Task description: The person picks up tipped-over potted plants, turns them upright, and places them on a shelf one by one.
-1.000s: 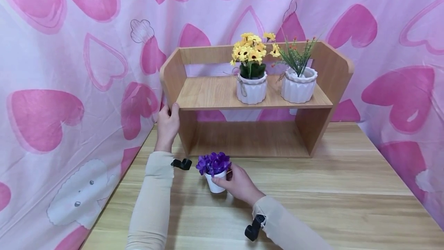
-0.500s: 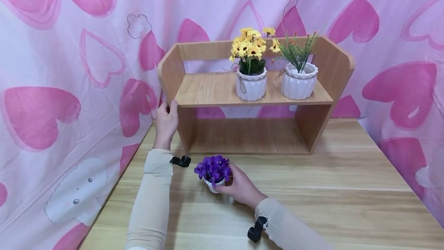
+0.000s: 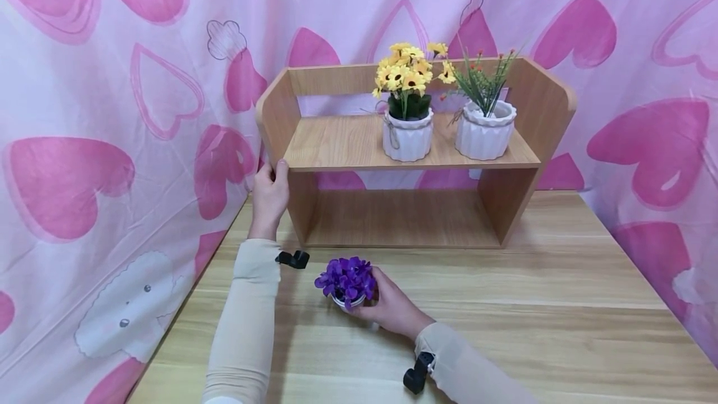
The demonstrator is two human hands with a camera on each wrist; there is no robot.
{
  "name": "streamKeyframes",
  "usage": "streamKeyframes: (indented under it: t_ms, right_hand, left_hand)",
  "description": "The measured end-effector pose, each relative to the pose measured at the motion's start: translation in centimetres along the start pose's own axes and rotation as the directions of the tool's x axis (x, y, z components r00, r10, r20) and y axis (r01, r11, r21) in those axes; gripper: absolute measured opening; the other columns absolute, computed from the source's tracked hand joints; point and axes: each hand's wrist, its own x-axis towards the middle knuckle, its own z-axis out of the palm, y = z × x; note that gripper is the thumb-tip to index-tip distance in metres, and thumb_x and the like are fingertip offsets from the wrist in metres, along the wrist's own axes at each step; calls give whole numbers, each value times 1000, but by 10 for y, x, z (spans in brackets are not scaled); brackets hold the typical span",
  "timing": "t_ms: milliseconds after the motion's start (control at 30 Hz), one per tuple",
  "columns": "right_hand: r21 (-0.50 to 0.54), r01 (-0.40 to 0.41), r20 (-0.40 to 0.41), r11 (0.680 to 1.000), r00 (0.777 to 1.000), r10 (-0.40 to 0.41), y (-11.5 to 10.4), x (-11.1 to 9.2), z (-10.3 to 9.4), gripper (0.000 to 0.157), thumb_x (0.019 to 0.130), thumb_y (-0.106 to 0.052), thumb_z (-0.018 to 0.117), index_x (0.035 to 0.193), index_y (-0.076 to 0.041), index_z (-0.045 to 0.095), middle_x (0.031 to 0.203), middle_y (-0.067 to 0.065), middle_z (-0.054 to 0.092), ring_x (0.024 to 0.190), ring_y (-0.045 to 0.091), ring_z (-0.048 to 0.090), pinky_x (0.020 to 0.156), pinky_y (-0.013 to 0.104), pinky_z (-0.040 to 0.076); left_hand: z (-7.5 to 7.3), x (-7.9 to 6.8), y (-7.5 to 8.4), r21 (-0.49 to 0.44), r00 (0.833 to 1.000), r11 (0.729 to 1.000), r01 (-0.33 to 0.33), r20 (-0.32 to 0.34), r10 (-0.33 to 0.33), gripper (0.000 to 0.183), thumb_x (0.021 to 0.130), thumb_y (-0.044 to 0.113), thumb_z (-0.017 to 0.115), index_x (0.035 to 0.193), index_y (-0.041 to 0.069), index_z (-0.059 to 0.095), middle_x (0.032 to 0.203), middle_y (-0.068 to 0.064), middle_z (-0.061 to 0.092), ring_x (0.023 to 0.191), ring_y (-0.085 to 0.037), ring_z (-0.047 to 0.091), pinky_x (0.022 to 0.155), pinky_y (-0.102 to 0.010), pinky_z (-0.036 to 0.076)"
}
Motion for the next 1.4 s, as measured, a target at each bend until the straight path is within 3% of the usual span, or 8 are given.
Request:
streamKeyframes:
  t_ms: [367,667,933,1400]
  right_hand:
    - [12,-47,-9,999,999,47,-1,-1,5,96,83,-37,94,160,-14,42,161,14,54,153,38,47,131,64,26]
    - [45,2,-22,999,1000,-1,3,1,10,88,84,-27,94,156,-14,45,159,13,57,151,37,51,129,63,31]
    - [23,14,-58,1000,998,-13,1,-2,10,84,84,-30,94,153,-14,49,155,13,60,149,36,53,129,61,34]
    - [61,61,-139,996,989,-52,-28,6,-15,85,86,-24,93,158,-19,47,156,11,61,146,35,56,126,62,38]
  left_hand:
    - [0,0,-3,-1,1000,1000,-13,-16,13,61,109,47,48,154,8,58,159,-19,58,143,-33,58,127,-49,42]
    - [-1,-1,-5,-3,1000,1000,-9,-2,9,62,110,49,48,156,9,57,160,-18,57,144,-33,57,127,-50,41]
    - [-1,-2,-6,4,1000,1000,-16,-4,16,61,109,49,48,155,10,58,159,-17,58,143,-33,58,127,-51,42]
    - [-1,-1,-3,-5,999,999,-49,-19,49,58,109,46,50,151,7,61,155,-20,61,138,-34,61,124,-51,45]
